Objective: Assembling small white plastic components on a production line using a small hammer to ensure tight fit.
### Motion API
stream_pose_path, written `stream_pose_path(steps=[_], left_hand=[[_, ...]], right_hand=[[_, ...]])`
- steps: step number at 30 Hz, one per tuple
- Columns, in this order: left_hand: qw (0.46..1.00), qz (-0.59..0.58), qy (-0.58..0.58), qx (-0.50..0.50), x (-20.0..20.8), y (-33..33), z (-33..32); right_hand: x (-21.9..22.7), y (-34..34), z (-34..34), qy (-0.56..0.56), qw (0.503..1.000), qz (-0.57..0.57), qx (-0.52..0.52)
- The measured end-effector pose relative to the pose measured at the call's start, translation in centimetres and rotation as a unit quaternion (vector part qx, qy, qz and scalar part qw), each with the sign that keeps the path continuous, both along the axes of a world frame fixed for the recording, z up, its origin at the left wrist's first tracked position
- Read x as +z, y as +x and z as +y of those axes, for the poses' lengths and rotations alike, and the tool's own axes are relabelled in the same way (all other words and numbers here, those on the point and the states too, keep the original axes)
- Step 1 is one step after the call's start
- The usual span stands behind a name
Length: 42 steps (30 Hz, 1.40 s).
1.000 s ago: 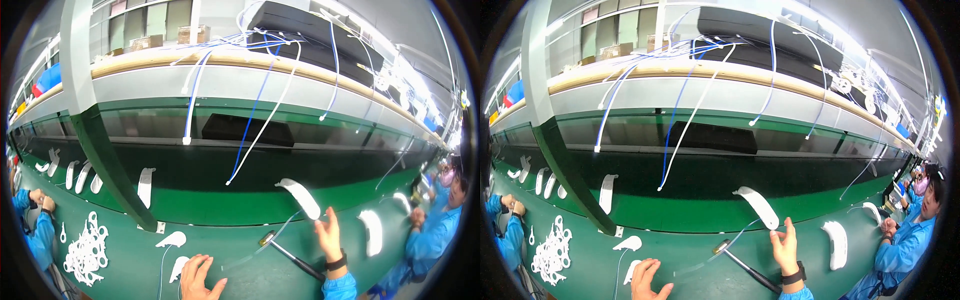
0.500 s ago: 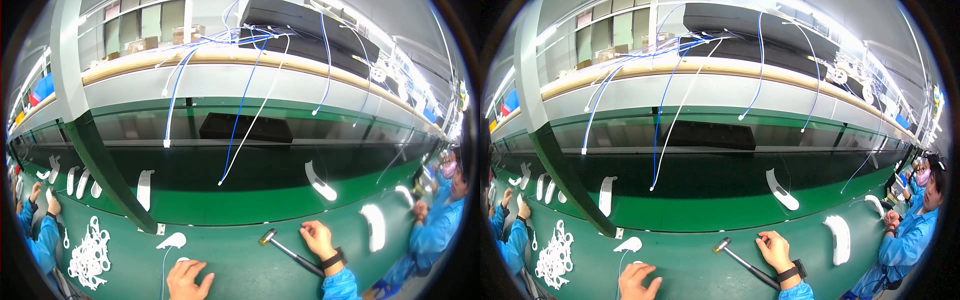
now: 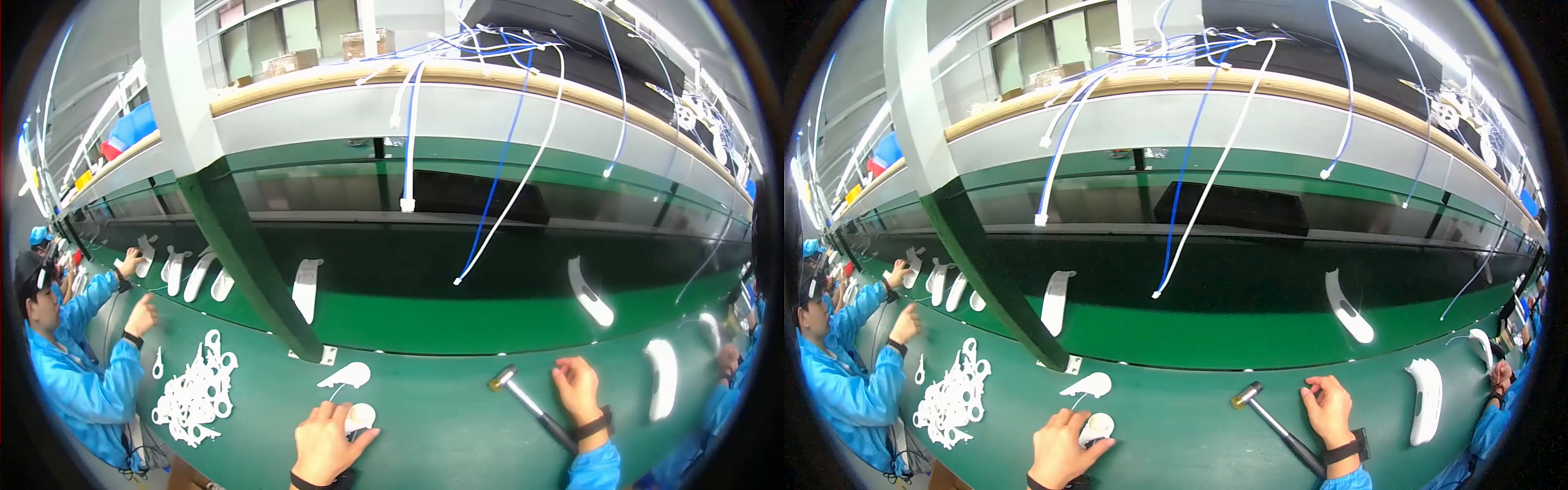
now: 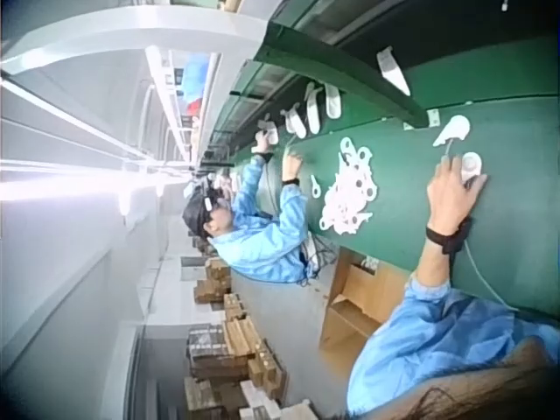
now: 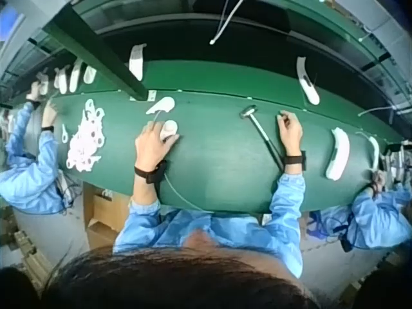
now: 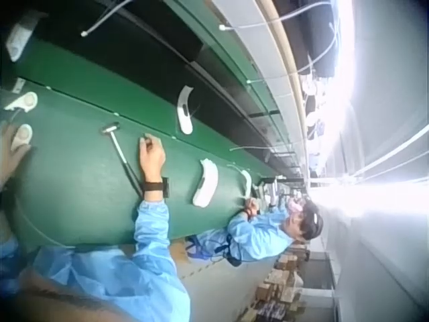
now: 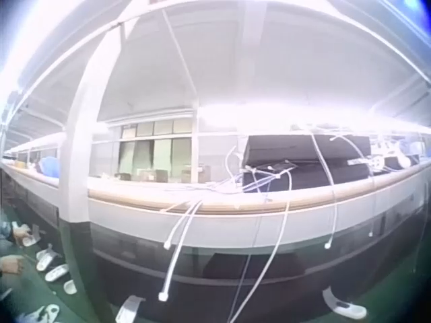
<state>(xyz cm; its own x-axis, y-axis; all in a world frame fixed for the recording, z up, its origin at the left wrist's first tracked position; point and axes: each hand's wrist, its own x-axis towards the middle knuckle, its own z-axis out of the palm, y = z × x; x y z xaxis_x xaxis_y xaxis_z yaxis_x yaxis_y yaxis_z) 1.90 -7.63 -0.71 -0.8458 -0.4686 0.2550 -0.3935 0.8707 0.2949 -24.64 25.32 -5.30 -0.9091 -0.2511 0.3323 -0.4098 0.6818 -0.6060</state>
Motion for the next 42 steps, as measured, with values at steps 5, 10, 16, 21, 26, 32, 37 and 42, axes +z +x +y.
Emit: stream_pose_path(steps=[5,10,16,21,26,32,37,42], left_hand=[[0.999,-0.021,-0.02,-0.026,-0.4,-0.2,0.4],[1.0,-0.005,0.003,-0.017,-1.1,0.0,0.2],[0.998,-0.041,0.045,-0.034,-2.1,-0.1,0.1],[0.998,-0.009,0.052,-0.024,-2.2,0.0,0.2],[0.997,-0.033,0.069,-0.027,-2.5,-0.1,-0.3],[0.996,-0.022,0.081,-0.036,-2.3,0.1,-0.2],[0.996,-0.017,0.082,-0.039,-2.3,0.2,-0.3],[0.996,-0.016,0.078,-0.041,-2.7,0.1,-0.2]], right_hand=[[-0.5,0.0,0.3,-0.014,1.0,0.021,0.004],[-0.9,0.0,0.3,-0.013,0.999,0.037,0.005],[-1.7,-0.2,0.7,-0.027,0.998,0.058,0.023],[-3.9,-1.3,1.9,-0.059,0.998,0.006,0.035],[-5.2,-2.2,2.5,-0.059,0.995,0.037,0.067],[0.3,0.2,0.8,0.067,0.997,-0.006,0.039],[0.1,0.1,1.0,0.052,0.998,-0.006,0.046],[0.6,0.5,0.9,0.056,0.997,-0.019,0.04]])
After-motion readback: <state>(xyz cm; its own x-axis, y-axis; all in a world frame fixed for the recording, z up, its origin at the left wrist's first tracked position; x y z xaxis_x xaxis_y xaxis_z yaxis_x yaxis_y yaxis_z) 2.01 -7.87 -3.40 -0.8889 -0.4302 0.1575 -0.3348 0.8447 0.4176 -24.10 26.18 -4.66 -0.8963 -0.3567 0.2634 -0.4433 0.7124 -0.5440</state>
